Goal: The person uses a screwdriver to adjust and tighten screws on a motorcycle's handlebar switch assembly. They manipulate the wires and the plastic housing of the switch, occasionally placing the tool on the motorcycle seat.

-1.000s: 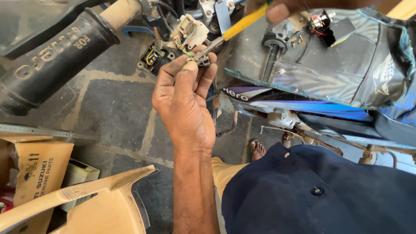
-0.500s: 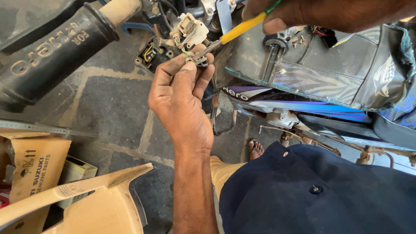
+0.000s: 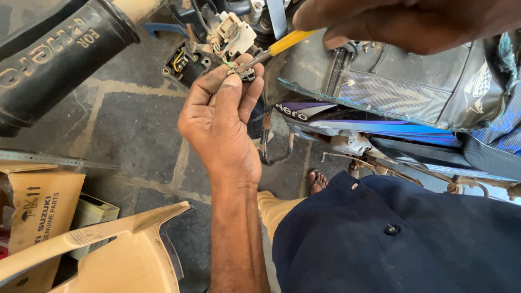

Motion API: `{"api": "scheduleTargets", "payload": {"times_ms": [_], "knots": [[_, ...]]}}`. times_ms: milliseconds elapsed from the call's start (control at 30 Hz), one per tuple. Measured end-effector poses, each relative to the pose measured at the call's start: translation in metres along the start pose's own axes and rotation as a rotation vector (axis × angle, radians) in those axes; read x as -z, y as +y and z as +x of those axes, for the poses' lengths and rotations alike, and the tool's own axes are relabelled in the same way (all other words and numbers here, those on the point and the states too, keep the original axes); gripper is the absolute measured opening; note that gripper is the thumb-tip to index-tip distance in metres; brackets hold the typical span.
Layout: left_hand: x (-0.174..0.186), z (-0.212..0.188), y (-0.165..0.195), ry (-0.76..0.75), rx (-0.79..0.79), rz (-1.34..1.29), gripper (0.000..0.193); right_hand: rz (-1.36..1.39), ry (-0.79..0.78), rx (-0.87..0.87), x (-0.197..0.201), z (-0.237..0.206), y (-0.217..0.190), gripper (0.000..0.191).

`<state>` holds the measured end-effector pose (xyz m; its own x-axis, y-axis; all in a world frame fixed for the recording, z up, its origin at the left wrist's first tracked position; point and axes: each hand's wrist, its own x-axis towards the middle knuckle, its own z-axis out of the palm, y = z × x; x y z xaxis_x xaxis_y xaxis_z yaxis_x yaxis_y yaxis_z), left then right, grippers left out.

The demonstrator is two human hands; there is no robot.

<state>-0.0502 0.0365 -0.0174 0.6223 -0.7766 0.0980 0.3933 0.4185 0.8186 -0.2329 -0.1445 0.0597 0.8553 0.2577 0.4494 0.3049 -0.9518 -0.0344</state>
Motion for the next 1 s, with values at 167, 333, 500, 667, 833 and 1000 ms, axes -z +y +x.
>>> {"api": "scheduleTargets", "payload": {"times_ms": [167,333,500,667,833,1000], "knots": [[0.002,0.001,0.001,0.011,0.004,0.038,0.013,-0.119,-0.082,-0.058,-0.007,0.0,-0.006,0.034],[0.002,0.001,0.0,0.023,0.004,0.065,0.014,-0.054,-0.563,-1.106,-0.008,0.013,-0.02,0.044],[-0.001,0.001,0.001,0.017,0.016,0.033,0.014,-0.365,-0.286,0.057,0.005,0.025,-0.016,0.032],[-0.001,0.002,0.004,0.038,0.03,-0.023,0.018,0.02,-0.414,-0.973,-0.012,0.021,-0.009,0.044],[0.001,0.002,0.007,0.04,0.036,-0.101,0.019,0.192,-0.144,-0.755,-0.005,0.014,-0.015,0.033],[-0.002,-0.001,0.004,0.009,0.075,-0.203,0.019,-0.065,-0.117,-0.409,0.016,0.007,-0.037,0.039]]}}
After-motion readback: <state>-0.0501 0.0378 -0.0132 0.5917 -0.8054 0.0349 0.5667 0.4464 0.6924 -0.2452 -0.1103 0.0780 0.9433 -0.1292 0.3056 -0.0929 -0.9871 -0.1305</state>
